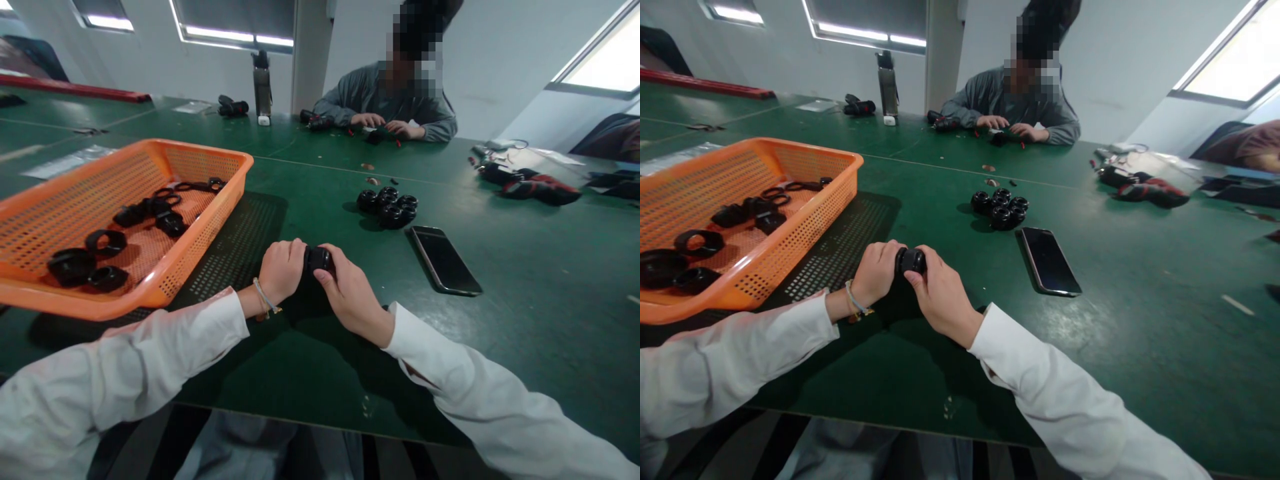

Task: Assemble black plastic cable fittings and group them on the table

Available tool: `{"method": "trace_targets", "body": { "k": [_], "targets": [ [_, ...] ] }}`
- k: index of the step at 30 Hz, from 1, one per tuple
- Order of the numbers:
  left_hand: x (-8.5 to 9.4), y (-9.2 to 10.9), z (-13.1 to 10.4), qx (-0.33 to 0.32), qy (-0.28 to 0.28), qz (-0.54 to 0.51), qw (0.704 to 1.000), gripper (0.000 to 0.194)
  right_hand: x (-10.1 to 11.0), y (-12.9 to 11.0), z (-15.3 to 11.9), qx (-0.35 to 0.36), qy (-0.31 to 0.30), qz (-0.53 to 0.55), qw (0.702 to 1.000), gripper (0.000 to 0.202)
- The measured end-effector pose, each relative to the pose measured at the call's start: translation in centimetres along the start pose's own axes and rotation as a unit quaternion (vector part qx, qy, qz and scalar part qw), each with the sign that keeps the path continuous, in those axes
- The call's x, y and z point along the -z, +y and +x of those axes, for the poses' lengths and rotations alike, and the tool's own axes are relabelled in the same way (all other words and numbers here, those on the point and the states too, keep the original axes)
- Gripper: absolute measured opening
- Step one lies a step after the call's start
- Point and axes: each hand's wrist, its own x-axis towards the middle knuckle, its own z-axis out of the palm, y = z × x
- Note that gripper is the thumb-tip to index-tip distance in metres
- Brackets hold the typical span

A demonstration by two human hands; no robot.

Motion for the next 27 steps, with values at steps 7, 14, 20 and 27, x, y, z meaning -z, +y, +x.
{"method": "trace_targets", "body": {
  "k": [7, 14, 20, 27],
  "targets": [
    [0.3, 0.1, 0.2, -0.022, -0.007, 0.033, 0.999, 0.038, -0.2, -0.6, -0.1, -0.071, 0.008, 0.043, 0.997, 0.023],
    [1.1, 0.6, 0.6, 0.024, -0.050, 0.009, 0.998, 0.038, -0.4, -1.2, 0.2, -0.187, -0.003, 0.167, 0.968, 0.022],
    [1.5, 0.9, 0.8, 0.011, -0.015, -0.028, 0.999, 0.049, -0.3, -1.8, 0.5, -0.323, -0.005, 0.372, 0.870, 0.029],
    [1.7, 0.7, 0.6, -0.074, 0.039, -0.075, 0.994, 0.044, -0.5, -1.6, 0.0, -0.338, -0.025, 0.435, 0.834, 0.045]
  ]
}}
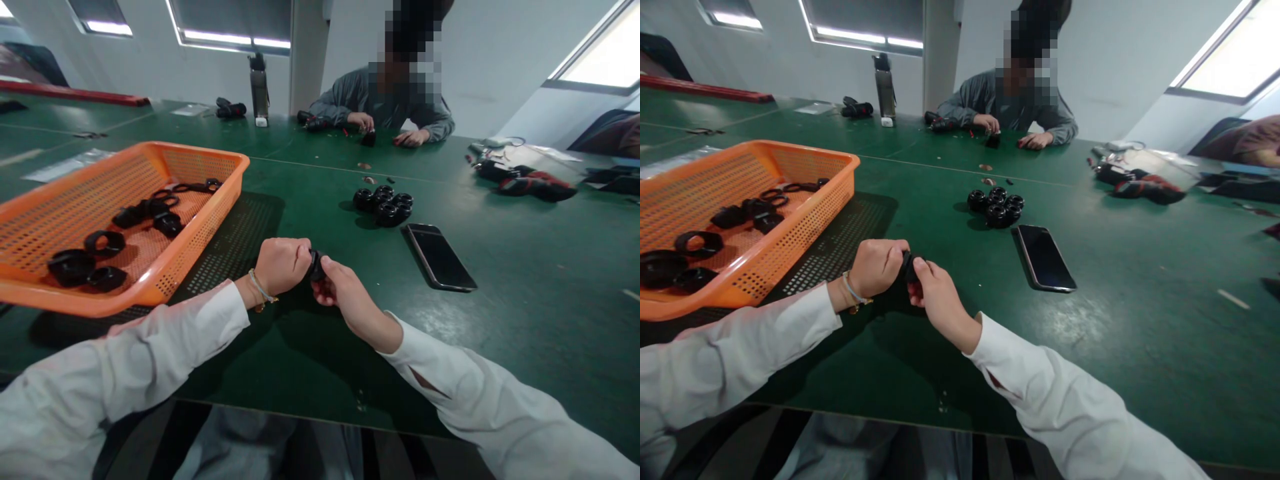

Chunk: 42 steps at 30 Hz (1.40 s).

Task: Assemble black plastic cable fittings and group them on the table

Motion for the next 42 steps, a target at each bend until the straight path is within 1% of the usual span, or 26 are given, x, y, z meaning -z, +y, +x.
{"method": "trace_targets", "body": {
  "k": [3, 6, 8, 9, 11, 13, 15, 18, 21, 23, 25, 29, 32, 34, 37, 42],
  "targets": [
    [0.0, 0.1, 0.0, 0.043, 0.002, -0.048, 0.998, 0.042, 0.4, 0.2, 0.2, 0.069, -0.009, -0.060, 0.996, 0.042],
    [-0.3, 0.3, 0.1, 0.122, -0.001, -0.122, 0.985, 0.038, 1.1, 0.1, 0.6, 0.144, -0.010, -0.163, 0.976, 0.031],
    [-0.5, 0.4, 0.3, 0.171, -0.007, -0.177, 0.969, 0.036, 1.7, -0.1, 0.9, 0.190, -0.003, -0.253, 0.949, 0.025],
    [-0.6, 0.3, 0.3, 0.188, -0.012, -0.199, 0.962, 0.035, 2.0, -0.2, 1.0, 0.219, -0.002, -0.305, 0.927, 0.026],
    [-0.8, 0.2, 0.4, 0.210, -0.022, -0.226, 0.951, 0.034, 2.5, -0.3, 1.2, 0.260, -0.012, -0.370, 0.892, 0.029],
    [-1.0, 0.0, 0.4, 0.216, -0.030, -0.232, 0.948, 0.035, 2.9, -0.3, 1.4, 0.293, -0.031, -0.411, 0.863, 0.032],
    [-1.1, -0.2, 0.2, 0.204, -0.036, -0.217, 0.954, 0.037, 3.2, -0.2, 1.5, 0.327, -0.045, -0.436, 0.837, 0.034],
    [-1.3, -0.3, -0.1, 0.153, -0.034, -0.151, 0.976, 0.037, 3.5, 0.0, 1.7, 0.371, -0.052, -0.460, 0.805, 0.037],
    [-1.4, -0.4, -0.4, 0.106, -0.022, -0.077, 0.991, 0.036, 3.4, 0.2, 1.7, 0.397, -0.052, -0.465, 0.789, 0.034],
    [-1.5, -0.4, -0.5, 0.100, -0.011, -0.051, 0.994, 0.038, 3.2, 0.4, 1.6, 0.405, -0.042, -0.460, 0.789, 0.031],
    [-1.6, -0.5, -0.6, 0.096, -0.005, -0.038, 0.995, 0.041, 2.9, 0.5, 1.4, 0.402, -0.028, -0.450, 0.797, 0.029],
    [-2.0, -0.9, -0.8, 0.055, 0.002, 0.019, 0.998, 0.036, 2.3, 0.5, 1.1, 0.376, 0.000, -0.428, 0.822, 0.027],
    [-2.0, -1.0, -0.9, 0.038, 0.008, 0.050, 0.998, 0.032, 2.0, 0.4, 0.9, 0.350, 0.007, -0.414, 0.840, 0.028],
    [-1.8, -1.0, -0.8, 0.043, 0.005, 0.043, 0.998, 0.033, 1.8, 0.3, 0.7, 0.332, 0.008, -0.404, 0.852, 0.029],
    [-1.4, -0.6, -0.6, 0.069, -0.002, 0.000, 0.998, 0.037, 1.6, 0.1, 0.5, 0.303, 0.020, -0.384, 0.872, 0.028],
    [-0.8, 0.0, -0.1, 0.116, 0.005, -0.062, 0.991, 0.045, 1.0, -0.1, 0.1, 0.240, 0.022, -0.316, 0.918, 0.024]
  ]
}}
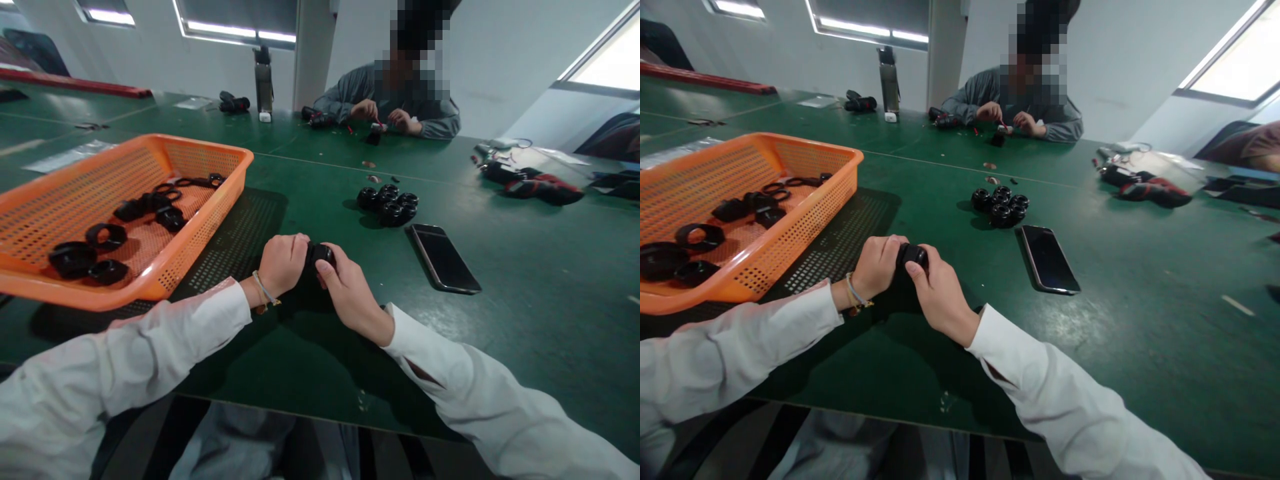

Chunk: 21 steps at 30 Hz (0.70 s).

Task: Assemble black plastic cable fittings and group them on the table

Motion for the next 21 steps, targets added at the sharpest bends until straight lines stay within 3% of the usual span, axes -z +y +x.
{"method": "trace_targets", "body": {
  "k": [7, 12, 16, 21],
  "targets": [
    [0.6, 0.3, 0.2, -0.009, -0.030, 0.043, 0.999, 0.048, -0.5, 0.1, 0.2, -0.093, -0.026, 0.148, 0.984, 0.031],
    [0.5, 0.5, 0.4, 0.028, -0.037, 0.007, 0.999, 0.044, -0.4, 0.2, 0.4, -0.090, -0.038, 0.139, 0.985, 0.030],
    [0.3, 0.6, 0.6, 0.077, -0.033, -0.099, 0.992, 0.037, 0.4, 0.6, 0.8, -0.031, -0.039, 0.030, 0.998, 0.026],
    [0.1, -0.1, 0.5, 0.093, -0.057, -0.157, 0.982, 0.035, 1.3, 1.5, 1.1, 0.115, -0.064, -0.089, 0.987, 0.037]
  ]
}}
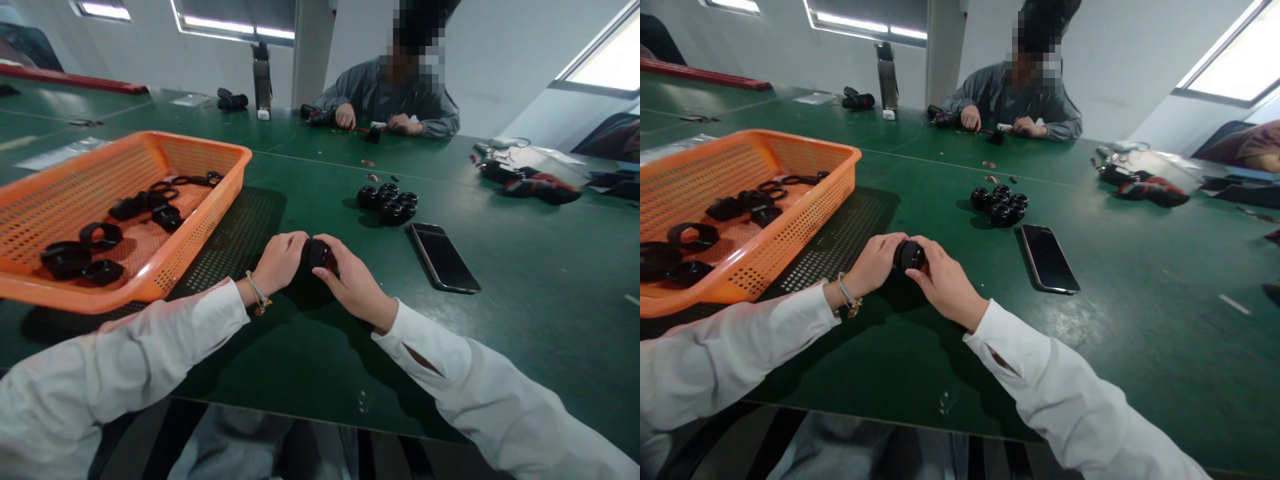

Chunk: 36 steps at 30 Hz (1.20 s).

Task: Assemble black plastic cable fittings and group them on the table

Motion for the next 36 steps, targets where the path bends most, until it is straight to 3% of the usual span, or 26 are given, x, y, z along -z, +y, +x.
{"method": "trace_targets", "body": {
  "k": [7, 14, 23, 29, 36],
  "targets": [
    [-0.5, -1.5, -0.1, -0.082, -0.014, 0.166, 0.983, 0.029, 0.3, -0.1, 0.0, 0.070, -0.025, -0.093, 0.993, 0.040],
    [-0.8, -1.3, -0.9, -0.107, 0.030, 0.244, 0.963, 0.027, -0.7, 0.1, -0.2, 0.086, 0.035, -0.121, 0.988, 0.030],
    [-0.6, -1.6, -0.5, -0.143, 0.027, 0.269, 0.952, 0.023, -1.6, -0.7, -0.4, -0.020, 0.091, -0.060, 0.994, 0.026],
    [-0.5, -0.8, 0.1, -0.098, 0.006, 0.231, 0.968, 0.034, -1.8, -1.2, -0.3, -0.095, 0.108, -0.014, 0.990, 0.027],
    [-0.2, 0.2, 0.0, -0.067, 0.033, 0.192, 0.978, 0.045, -1.7, -1.9, 0.0, -0.192, 0.087, 0.119, 0.970, 0.023]
  ]
}}
